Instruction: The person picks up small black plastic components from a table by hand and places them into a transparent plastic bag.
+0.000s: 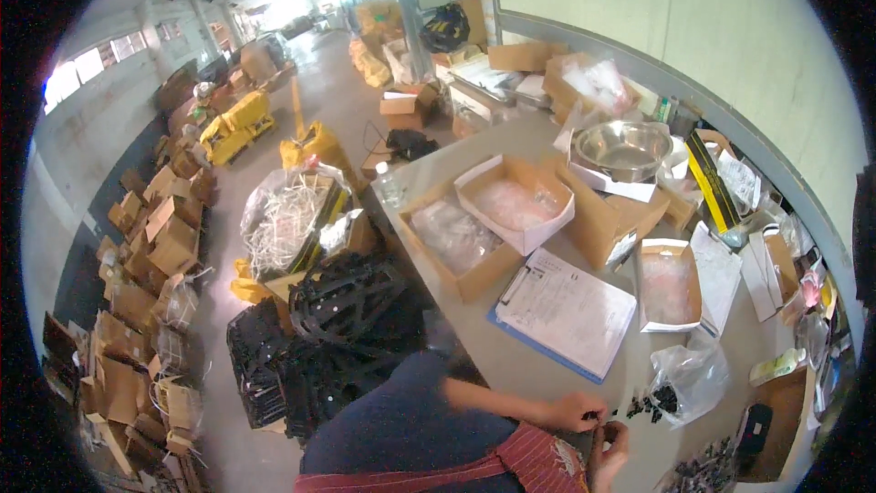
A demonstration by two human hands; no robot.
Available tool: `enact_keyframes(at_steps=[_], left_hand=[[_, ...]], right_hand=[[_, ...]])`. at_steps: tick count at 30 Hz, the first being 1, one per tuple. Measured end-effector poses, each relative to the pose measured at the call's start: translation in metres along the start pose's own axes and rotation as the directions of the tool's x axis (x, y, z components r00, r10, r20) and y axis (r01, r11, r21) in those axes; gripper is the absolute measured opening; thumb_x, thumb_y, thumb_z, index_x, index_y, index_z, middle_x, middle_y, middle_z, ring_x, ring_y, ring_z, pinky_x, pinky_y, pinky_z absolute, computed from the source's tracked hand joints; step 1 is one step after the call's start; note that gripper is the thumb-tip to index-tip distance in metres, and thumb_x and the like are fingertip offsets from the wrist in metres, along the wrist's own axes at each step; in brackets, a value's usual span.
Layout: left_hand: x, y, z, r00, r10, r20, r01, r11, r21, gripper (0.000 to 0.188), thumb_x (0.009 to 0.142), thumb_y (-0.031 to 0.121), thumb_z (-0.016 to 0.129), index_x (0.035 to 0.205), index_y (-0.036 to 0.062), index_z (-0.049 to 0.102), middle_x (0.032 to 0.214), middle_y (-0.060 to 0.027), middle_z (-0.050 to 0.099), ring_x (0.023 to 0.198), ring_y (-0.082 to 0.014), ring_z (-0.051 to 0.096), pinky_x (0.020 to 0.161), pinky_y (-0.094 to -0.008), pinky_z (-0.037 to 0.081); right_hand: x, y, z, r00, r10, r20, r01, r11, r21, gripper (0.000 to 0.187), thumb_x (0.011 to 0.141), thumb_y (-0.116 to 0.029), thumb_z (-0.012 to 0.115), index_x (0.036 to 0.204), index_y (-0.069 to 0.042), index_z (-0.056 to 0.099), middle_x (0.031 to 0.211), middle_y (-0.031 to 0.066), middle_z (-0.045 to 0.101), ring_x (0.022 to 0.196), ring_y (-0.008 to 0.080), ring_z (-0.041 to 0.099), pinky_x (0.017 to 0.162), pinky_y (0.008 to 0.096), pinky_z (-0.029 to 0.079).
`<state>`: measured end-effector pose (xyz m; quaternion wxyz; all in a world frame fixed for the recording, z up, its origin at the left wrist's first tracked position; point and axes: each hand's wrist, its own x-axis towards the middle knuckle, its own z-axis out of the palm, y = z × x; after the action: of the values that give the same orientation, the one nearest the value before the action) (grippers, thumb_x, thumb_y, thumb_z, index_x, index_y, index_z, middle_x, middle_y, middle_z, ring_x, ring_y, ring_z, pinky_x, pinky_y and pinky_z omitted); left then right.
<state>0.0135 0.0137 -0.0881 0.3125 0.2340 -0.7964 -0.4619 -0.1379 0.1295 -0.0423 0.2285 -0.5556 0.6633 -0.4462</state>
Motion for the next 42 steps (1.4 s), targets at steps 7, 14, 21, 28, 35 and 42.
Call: enact_keyframes(at_steps=[7,14,21,28,35,42], left_hand=[[0.003,-0.021,0.016,0.988,0.084,0.131,-0.067,0.990,-0.128,0.014,0.086,0.015,0.067,0.098,0.0070,0.068,0.091,-0.0136,0.066,0.086,-0.0290,0.064,0.078,-0.0409,0.050],[0.010,0.014,-0.021,0.952,-0.053,0.302,0.054,0.999,0.004,0.014,0.089,0.016,0.065,0.096,0.0044,0.068,0.093,-0.0150,0.069,0.085,-0.0286,0.066,0.076,-0.0397,0.051],[0.049,0.022,0.000,0.901,-0.103,0.421,0.122,0.992,-0.018,0.005,0.089,0.010,0.064,0.092,0.0054,0.062,0.086,-0.0087,0.064,0.081,-0.0202,0.062,0.074,-0.0336,0.049],[0.100,0.014,0.032,0.943,0.109,0.314,-0.064,0.987,-0.150,0.010,0.095,0.013,0.062,0.101,0.0051,0.062,0.091,-0.0083,0.066,0.087,-0.0198,0.063,0.079,-0.0333,0.050],[0.266,-0.057,-0.056,0.896,0.406,-0.182,-0.176,0.699,0.693,0.020,0.084,0.012,0.069,0.103,0.0058,0.068,0.097,-0.0151,0.070,0.091,-0.0331,0.067,0.079,-0.0460,0.052],[0.291,-0.091,-0.094,0.988,-0.034,0.149,-0.080,0.715,0.695,0.017,0.082,0.019,0.068,0.082,0.0039,0.074,0.090,-0.0188,0.072,0.084,-0.0363,0.068,0.078,-0.0451,0.052]], right_hand=[[-0.005,0.007,-0.009,0.993,-0.010,0.114,0.016,0.999,-0.050,0.015,0.093,-0.008,0.063,0.105,-0.001,0.063,0.092,0.0164,0.067,0.083,0.0290,0.066,0.076,0.0363,0.052],[0.003,0.000,-0.001,0.979,0.054,0.199,-0.030,0.992,-0.119,0.018,0.096,-0.017,0.061,0.107,-0.004,0.065,0.092,0.0194,0.067,0.090,0.0380,0.065,0.078,0.0423,0.052],[-0.017,0.007,-0.029,0.973,0.221,0.067,-0.223,0.975,0.022,0.014,0.095,-0.014,0.060,0.101,-0.003,0.066,0.085,0.0129,0.067,0.074,0.0246,0.065,0.070,0.0359,0.052],[-0.031,0.016,-0.067,0.836,0.513,-0.192,-0.292,0.714,0.636,0.013,0.099,-0.012,0.058,0.094,-0.001,0.063,0.079,0.0034,0.061,0.070,0.0123,0.057,0.064,0.0285,0.048],[-0.047,0.009,-0.092,0.592,0.498,-0.634,0.078,0.748,0.660,0.020,0.102,-0.017,0.056,0.094,0.000,0.061,0.083,0.0055,0.062,0.074,0.0143,0.057,0.072,0.0321,0.050],[-0.045,0.011,-0.064,0.783,0.519,-0.343,-0.254,0.770,0.585,0.018,0.101,-0.015,0.059,0.098,0.003,0.064,0.089,0.0074,0.067,0.080,0.0148,0.063,0.074,0.0298,0.051]])
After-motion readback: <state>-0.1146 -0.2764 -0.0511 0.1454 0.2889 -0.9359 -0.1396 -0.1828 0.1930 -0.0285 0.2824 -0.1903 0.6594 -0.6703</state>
